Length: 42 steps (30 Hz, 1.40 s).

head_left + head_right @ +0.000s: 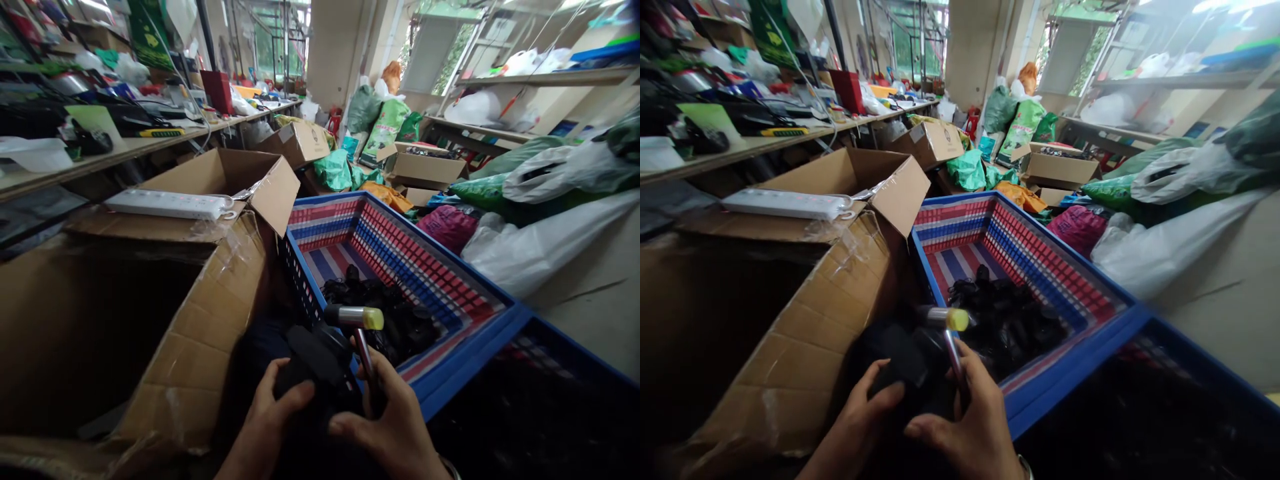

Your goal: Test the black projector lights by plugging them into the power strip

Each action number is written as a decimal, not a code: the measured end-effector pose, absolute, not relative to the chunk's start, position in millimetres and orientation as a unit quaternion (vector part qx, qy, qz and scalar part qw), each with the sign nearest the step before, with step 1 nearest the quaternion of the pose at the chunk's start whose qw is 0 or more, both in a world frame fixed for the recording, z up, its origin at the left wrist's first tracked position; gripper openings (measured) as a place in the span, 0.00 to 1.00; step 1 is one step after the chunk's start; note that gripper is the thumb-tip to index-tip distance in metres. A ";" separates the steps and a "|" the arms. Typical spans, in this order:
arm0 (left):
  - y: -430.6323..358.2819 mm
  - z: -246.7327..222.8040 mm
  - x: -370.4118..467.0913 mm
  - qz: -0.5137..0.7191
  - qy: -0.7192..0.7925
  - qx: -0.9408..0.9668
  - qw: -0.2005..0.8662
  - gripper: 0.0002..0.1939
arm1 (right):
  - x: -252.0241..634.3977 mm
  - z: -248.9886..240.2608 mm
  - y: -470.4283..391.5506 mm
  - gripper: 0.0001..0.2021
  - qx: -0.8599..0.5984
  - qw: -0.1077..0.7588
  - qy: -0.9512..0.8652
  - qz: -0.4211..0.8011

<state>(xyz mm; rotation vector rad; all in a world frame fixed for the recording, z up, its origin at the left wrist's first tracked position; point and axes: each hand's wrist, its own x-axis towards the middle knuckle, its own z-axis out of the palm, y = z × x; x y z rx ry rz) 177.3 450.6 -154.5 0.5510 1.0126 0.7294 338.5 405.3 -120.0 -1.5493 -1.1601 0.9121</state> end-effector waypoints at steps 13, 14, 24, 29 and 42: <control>441.6 -186.5 152.3 0.166 0.233 -0.001 0.958 0.37 | 340.9 -127.6 413.0 0.27 -0.669 0.408 -0.434 0.443; 442.0 -187.4 152.3 0.170 0.230 -0.003 0.958 0.37 | 340.2 -126.7 413.7 0.26 -0.671 0.406 -0.440 0.438; 444.1 -165.8 155.2 0.260 0.305 0.077 0.913 0.29 | 336.3 -123.5 411.5 0.28 -0.616 0.475 -0.433 0.457; 444.9 -152.9 160.5 0.360 0.500 0.370 0.695 0.40 | 325.5 -127.3 407.4 0.37 -0.625 0.468 -0.469 0.413; 434.6 -155.1 171.5 0.449 0.549 0.614 0.346 0.34 | 336.2 -121.4 408.1 0.36 -0.637 0.517 -0.393 0.414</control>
